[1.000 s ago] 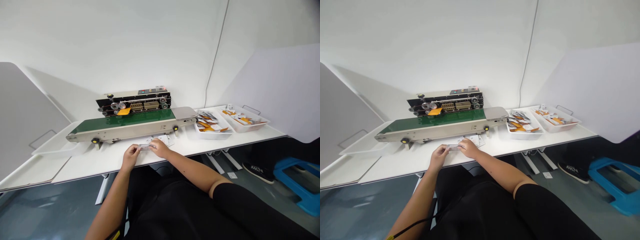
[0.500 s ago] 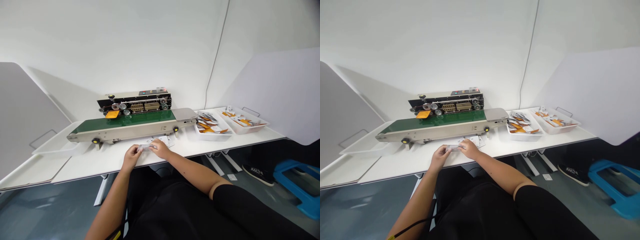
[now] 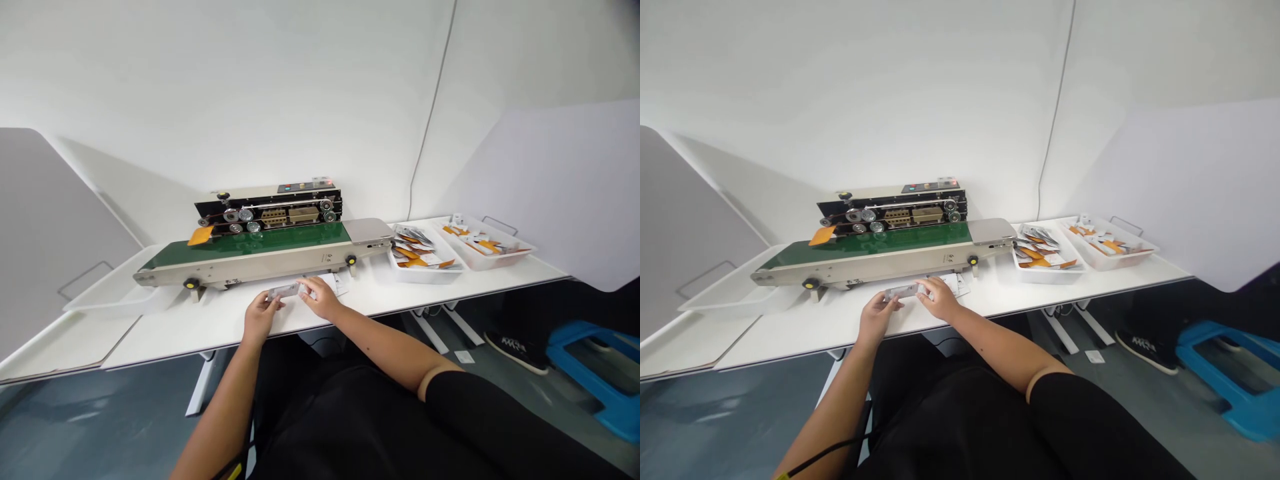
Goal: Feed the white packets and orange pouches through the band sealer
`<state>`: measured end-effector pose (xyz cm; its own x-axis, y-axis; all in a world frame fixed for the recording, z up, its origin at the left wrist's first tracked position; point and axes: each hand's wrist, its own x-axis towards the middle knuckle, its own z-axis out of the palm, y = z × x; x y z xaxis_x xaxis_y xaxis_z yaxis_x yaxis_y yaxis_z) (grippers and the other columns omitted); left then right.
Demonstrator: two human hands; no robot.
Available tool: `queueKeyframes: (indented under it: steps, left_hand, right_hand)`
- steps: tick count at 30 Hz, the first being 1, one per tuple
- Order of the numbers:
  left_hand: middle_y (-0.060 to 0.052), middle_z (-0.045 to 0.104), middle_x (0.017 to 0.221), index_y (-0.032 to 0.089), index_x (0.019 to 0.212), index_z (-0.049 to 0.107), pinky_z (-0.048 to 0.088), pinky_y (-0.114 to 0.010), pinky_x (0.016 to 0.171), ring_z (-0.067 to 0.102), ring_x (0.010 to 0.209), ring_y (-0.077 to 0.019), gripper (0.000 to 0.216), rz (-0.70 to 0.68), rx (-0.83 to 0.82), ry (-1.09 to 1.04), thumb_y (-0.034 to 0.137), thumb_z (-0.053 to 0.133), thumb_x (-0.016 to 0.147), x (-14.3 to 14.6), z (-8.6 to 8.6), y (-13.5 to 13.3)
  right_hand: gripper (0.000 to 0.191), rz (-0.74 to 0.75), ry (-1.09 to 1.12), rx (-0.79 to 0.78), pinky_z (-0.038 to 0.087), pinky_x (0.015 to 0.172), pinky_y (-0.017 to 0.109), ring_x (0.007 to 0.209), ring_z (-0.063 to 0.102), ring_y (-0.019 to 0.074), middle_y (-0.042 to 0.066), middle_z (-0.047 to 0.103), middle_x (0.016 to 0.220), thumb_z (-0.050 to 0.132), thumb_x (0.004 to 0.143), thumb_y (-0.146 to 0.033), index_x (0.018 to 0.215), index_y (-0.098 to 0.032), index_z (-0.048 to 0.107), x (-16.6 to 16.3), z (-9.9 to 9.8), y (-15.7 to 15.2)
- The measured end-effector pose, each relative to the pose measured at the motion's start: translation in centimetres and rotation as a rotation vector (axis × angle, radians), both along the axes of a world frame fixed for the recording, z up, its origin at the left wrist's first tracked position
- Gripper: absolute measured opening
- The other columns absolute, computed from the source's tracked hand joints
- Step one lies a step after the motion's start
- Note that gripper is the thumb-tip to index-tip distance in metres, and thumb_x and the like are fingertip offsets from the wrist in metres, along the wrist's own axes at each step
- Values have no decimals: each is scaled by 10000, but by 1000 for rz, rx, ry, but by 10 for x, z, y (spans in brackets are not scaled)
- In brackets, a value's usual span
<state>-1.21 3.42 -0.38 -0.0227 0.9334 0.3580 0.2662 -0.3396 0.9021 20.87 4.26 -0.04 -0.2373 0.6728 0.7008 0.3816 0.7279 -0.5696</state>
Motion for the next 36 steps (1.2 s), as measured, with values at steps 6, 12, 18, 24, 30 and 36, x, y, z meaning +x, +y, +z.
queueKeyframes:
  steps: [6,12,18,24,30,36]
  left_hand:
    - [-85,751,1151,237,1046,776,561,-449,1034,707,1109,-263,243,-38,239,163,388,676,883,0,-2,3]
    - [-116,611,1405,239,1239,713,650,-434,913,654,1221,-287,380,-218,193,201,425,671,911,5,6,-5]
    - [-151,576,1418,226,1261,673,648,-427,889,717,1114,-279,379,-207,167,169,442,642,951,3,6,-5]
    - [-146,584,1405,223,1225,679,639,-390,861,729,1071,-254,344,-192,169,183,436,627,960,3,3,-2]
    - [-142,597,1391,219,1214,683,638,-366,824,735,1022,-233,336,-175,178,211,429,622,958,3,5,-3]
    - [-138,626,1343,211,1144,708,642,-370,786,731,954,-217,302,-162,194,251,427,620,953,6,10,-7]
  right_hand:
    - [517,245,-65,-61,503,939,372,958,621,205,68,709,1072,637,960,-387,1448,-234,557,1,0,-2]
    - [380,107,22,-150,531,855,339,953,640,206,107,683,1190,633,951,-360,1299,-208,635,1,4,-5]
    - [315,-19,147,-193,565,773,312,891,666,182,70,681,1139,524,900,-167,1172,-229,671,15,21,11]
    - [458,-148,411,-301,537,560,222,638,618,111,42,699,1065,581,942,-276,1388,-285,478,77,101,52]
    - [578,-437,616,-367,477,523,186,573,573,92,60,702,995,535,930,-173,1487,-210,388,138,144,118]
    - [552,-575,651,-568,425,452,192,469,528,102,4,624,707,580,905,-138,1449,-108,488,150,139,158]
